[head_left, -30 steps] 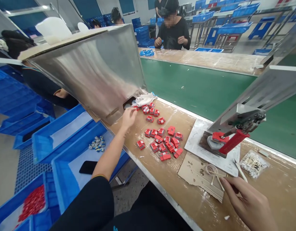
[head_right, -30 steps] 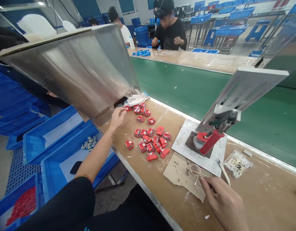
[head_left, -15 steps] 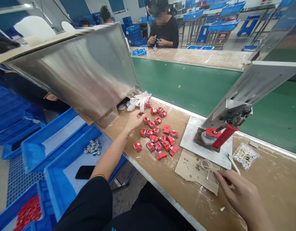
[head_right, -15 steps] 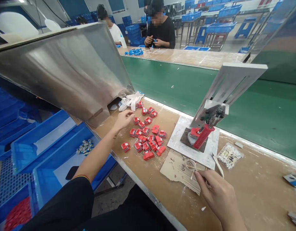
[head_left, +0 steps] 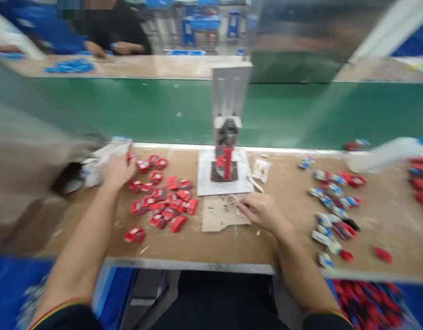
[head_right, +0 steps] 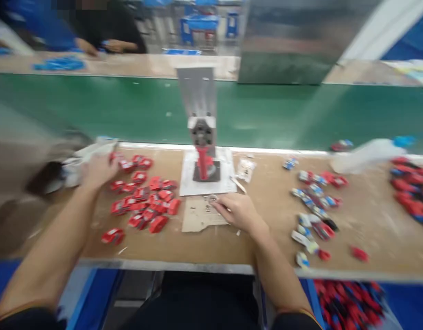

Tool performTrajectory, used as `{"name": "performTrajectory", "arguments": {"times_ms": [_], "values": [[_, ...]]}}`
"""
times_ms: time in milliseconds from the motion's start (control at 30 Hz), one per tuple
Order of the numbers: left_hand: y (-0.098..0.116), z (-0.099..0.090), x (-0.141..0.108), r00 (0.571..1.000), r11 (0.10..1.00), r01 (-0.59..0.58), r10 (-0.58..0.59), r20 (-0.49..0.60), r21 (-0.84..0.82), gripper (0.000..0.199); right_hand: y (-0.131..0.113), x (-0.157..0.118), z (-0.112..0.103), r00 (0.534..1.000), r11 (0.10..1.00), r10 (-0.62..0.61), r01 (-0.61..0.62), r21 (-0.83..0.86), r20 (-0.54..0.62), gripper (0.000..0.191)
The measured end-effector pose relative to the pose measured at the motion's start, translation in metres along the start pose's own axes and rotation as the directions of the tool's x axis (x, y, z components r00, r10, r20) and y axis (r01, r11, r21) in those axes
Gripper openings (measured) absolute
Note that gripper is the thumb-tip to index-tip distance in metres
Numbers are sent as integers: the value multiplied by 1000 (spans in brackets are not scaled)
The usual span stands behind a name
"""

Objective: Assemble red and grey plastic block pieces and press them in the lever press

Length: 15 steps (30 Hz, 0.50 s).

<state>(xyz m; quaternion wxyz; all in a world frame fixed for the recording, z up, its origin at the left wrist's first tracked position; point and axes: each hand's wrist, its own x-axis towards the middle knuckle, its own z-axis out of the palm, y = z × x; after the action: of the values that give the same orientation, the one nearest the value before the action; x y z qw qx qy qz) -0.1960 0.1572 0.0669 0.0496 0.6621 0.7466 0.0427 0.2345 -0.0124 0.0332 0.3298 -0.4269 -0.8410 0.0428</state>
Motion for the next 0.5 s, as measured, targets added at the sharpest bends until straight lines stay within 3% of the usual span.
{"name": "performTrajectory", "arguments": {"times_ms": [67,167,300,433,500], "values": [[5,8,1,998,998,25,-27,51,53,74,4,1,3,999,999,34,-34,-36,16,47],[3,22,-6,999,988,16,-22,32,155,84,8,0,6,992,994,92,-87,-62,91,47],[-9,26,-23,990,984,-134,138,-22,113,76,6,-3,7,990,996,89,-86,-33,113,45],[-22,19,-18,998,999,-36,37,-55,23,67,5,-3,0,992,995,96,-97,-1,81,47],[-29,17,-8,1000,1000,14,-14,3,17,69,5,-3,-3,991,994,112,-112,8,71,46]]}}
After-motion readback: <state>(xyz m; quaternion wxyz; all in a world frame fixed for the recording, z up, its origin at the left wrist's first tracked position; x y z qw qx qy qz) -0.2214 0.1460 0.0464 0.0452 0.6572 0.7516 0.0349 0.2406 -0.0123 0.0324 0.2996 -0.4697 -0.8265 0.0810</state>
